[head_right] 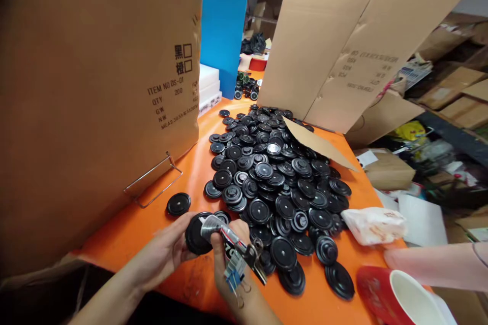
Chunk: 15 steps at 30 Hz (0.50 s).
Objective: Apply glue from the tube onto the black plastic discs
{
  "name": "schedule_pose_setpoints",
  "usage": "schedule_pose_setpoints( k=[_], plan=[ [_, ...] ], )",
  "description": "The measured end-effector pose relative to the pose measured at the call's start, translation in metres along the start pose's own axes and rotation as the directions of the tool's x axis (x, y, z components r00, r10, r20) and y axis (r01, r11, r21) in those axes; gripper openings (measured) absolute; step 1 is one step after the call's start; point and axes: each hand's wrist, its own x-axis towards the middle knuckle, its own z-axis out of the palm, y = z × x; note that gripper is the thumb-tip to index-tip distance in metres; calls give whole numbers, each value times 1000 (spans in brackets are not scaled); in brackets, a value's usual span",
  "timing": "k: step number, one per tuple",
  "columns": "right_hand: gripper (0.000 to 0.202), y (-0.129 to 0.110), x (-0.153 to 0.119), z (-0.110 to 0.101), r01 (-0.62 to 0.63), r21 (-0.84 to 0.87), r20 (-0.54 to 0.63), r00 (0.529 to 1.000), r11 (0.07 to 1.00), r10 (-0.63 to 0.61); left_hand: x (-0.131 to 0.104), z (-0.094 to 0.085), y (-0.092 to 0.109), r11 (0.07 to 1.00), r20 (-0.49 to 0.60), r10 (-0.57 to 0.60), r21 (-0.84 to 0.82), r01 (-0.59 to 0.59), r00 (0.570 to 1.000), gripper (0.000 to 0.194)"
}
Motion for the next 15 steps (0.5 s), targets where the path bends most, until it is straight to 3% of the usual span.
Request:
schedule_pose_setpoints(
  k=[8, 15],
  plan=[
    [26, 6, -5, 2, -16, 11, 8, 1000, 1000, 16, -3, -2, 3, 999, 84, 4, -45, 0, 996, 30],
    [26, 8, -4, 1, -11, 45, 18, 1000, 999, 11, -2, -3, 2, 1000, 37, -21, 10, 20, 999, 33]
  ],
)
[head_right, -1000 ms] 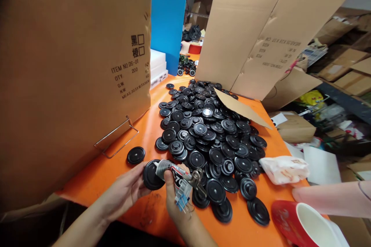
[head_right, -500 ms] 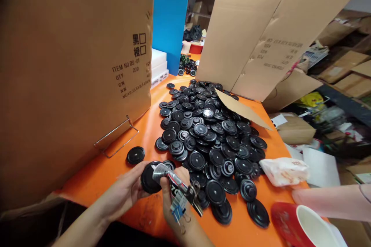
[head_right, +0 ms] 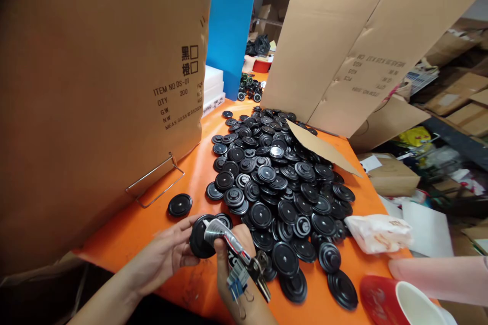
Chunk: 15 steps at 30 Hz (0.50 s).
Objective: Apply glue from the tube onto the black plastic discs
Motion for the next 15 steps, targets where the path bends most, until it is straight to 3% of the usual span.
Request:
schedule_pose_setpoints(
  k=[7, 12, 15],
  plan=[
    [26, -4, 0, -1, 81, 12, -32, 996, 997, -80, -2, 0, 0, 997, 12, 35, -68, -34, 999, 24],
    [27, -3, 1, -1, 125, 10, -35, 992, 992, -125, -1, -6, -2, 998, 53, 55, -33, -53, 997, 38],
    [29, -2, 1, 0, 154, 7, -55, 987, 988, -154, -1, -7, -2, 995, 64, 70, -69, -65, 995, 33]
  ],
)
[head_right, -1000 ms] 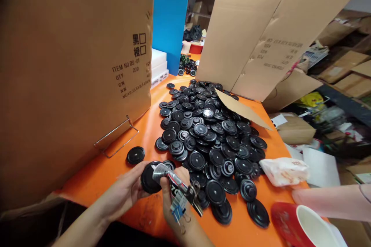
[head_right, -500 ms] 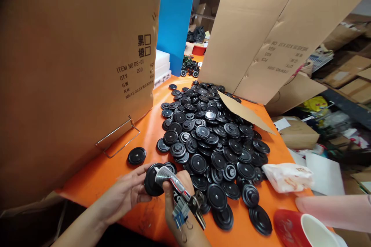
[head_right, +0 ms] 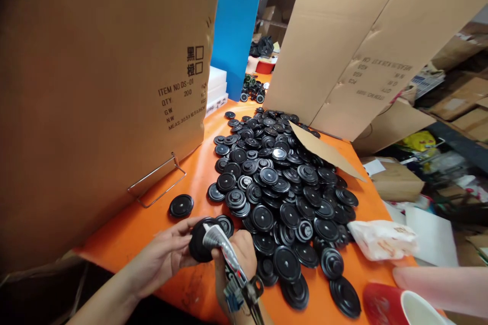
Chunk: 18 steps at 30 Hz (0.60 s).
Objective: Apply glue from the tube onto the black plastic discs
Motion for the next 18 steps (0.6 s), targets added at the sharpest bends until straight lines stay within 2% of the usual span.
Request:
schedule_pose_setpoints(
  k=[5, 8, 12, 18],
  plan=[
    [27, 1, 0, 3, 43, 25, -34, 999, 999, -42, 1, -2, -2, 1000, -21, 17, 13, -17, 1000, 24],
    [25, 2, 0, 3, 50, 17, -64, 997, 999, -49, 3, -6, -4, 998, -18, 27, 48, -26, 999, 31],
    [26, 5, 0, 3, 64, -20, -42, 997, 998, -65, 4, -9, -4, 996, 2, 21, 87, -21, 1000, 42],
    [26, 9, -4, 6, 70, -16, -86, 994, 997, -71, 4, -11, -5, 996, 3, 20, 91, -21, 1000, 41]
  ],
)
